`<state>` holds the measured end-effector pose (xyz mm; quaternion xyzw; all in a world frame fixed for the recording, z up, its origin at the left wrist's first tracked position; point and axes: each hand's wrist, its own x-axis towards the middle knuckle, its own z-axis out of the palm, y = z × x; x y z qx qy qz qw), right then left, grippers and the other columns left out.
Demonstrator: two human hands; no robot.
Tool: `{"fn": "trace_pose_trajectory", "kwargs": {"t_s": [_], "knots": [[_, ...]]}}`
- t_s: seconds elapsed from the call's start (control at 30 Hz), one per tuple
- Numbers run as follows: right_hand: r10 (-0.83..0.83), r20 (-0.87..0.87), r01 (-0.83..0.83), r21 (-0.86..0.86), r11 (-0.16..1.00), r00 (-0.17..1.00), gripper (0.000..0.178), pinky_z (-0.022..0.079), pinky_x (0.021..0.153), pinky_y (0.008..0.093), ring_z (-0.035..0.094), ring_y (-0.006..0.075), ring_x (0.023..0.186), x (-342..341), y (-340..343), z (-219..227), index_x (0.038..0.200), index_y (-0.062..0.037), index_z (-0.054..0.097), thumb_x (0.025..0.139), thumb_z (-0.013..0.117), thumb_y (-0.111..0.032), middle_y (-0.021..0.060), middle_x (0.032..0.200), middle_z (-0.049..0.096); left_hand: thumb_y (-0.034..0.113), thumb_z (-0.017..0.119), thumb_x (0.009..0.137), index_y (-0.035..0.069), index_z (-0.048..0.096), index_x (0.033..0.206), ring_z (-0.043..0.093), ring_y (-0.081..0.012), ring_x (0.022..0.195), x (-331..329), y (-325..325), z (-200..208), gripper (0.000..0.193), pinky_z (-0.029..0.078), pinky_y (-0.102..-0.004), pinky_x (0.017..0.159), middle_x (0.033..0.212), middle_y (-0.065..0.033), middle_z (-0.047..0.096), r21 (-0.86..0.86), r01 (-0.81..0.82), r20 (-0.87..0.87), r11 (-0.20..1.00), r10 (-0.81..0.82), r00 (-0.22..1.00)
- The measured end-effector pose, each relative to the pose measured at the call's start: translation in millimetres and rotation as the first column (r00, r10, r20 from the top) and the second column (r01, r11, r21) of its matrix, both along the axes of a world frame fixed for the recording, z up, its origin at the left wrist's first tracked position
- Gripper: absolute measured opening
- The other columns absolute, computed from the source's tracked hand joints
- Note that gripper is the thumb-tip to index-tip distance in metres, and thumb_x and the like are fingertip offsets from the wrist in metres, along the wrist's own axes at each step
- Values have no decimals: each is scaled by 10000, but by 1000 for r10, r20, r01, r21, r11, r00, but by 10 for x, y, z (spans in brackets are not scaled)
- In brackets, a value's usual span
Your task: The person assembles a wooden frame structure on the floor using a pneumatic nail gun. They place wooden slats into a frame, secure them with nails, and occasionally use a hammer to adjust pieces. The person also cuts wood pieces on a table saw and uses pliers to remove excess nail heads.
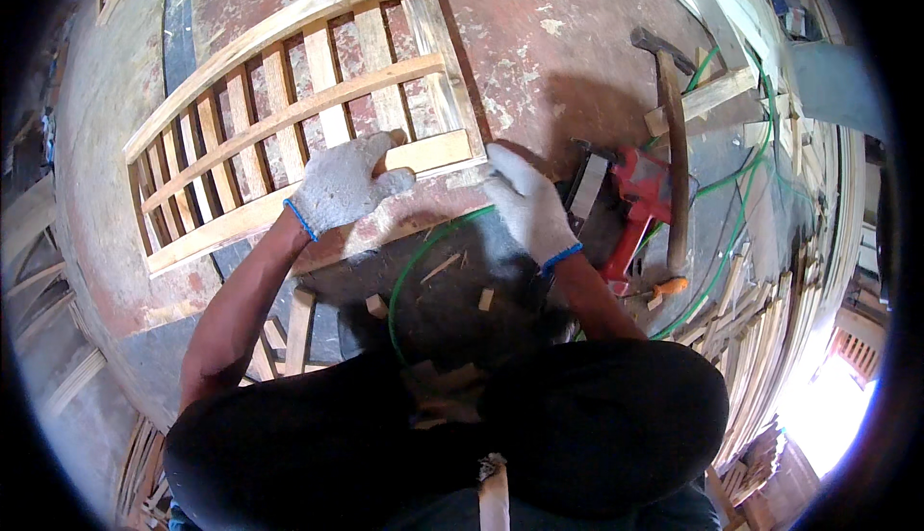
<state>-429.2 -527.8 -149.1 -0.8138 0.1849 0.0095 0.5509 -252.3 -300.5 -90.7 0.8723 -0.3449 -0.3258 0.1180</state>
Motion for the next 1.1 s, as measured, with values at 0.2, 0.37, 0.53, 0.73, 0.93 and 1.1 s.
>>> {"fn": "trace_pose_trajectory", "kwargs": {"t_s": [0.2, 0.37, 0.53, 0.73, 0.93, 1.1], "knots": [[-402, -70, 265, -646, 715, 913, 529, 479, 1055, 429, 622, 337, 1215, -886, -614, 490, 1375, -10, 593, 895, 734, -182, 187, 1291, 663, 649, 597, 920, 90, 452, 1519, 666, -420, 1086, -140, -2, -18, 831, 530, -508, 914, 1247, -223, 654, -52, 142, 274, 988, -123, 954], [-560, -59, 347, -730, 589, 826, 601, 488, 1025, 430, 650, 383, 1164, -1426, -745, 223, 1390, -6, 584, 884, 738, -290, 216, 1258, 677, 651, 602, 917, 22, 400, 1539, 648, -417, 1086, -184, 20, -52, 907, 527, -496, 920, 1272, -245, 611, 32, 164, 341, 986, -165, 926], [-710, -160, 475, -641, 603, 685, 606, 490, 1014, 453, 640, 405, 1149, -1223, -897, 262, 1310, 32, 591, 860, 762, -336, 221, 1230, 673, 623, 584, 946, 17, 438, 1483, 658, -413, 1045, -216, 0, -68, 823, 528, -511, 898, 1203, -228, 622, 29, 161, 338, 986, -162, 927], [-684, -392, 725, -60, 686, 615, 391, 551, 799, 444, 687, 320, 859, -1480, -1308, -227, 1139, -22, 630, 889, 746, -299, 150, 962, 683, 612, 539, 976, 25, 424, 1478, 658, -417, 1040, -186, 10, -145, 781, 529, -512, 879, 1152, -221, 622, 2, 225, 375, 974, -209, 903], [-464, -504, 679, 620, 394, 729, 184, 478, 572, 372, 546, 184, 582, -1232, -1049, 357, 887, -90, 579, 961, 639, -247, 41, 709, 551, 624, 514, 983, 21, 412, 1485, 653, -404, 1071, -211, 7, -120, 791, 523, -510, 889, 1169, -232, 617, 80, 205, 382, 975, -220, 897], [-233, -390, 425, 897, 123, 891, 218, 445, 543, 351, 495, 170, 558, -1315, -951, 229, 835, -102, 536, 976, 606, -253, 22, 681, 503, 592, 566, 966, 23, 435, 1465, 645, -410, 1092, -219, -51, 1, 768, 512, -509, 915, 1192, -229, 620, 105, 198, 353, 975, -222, 909]]}}
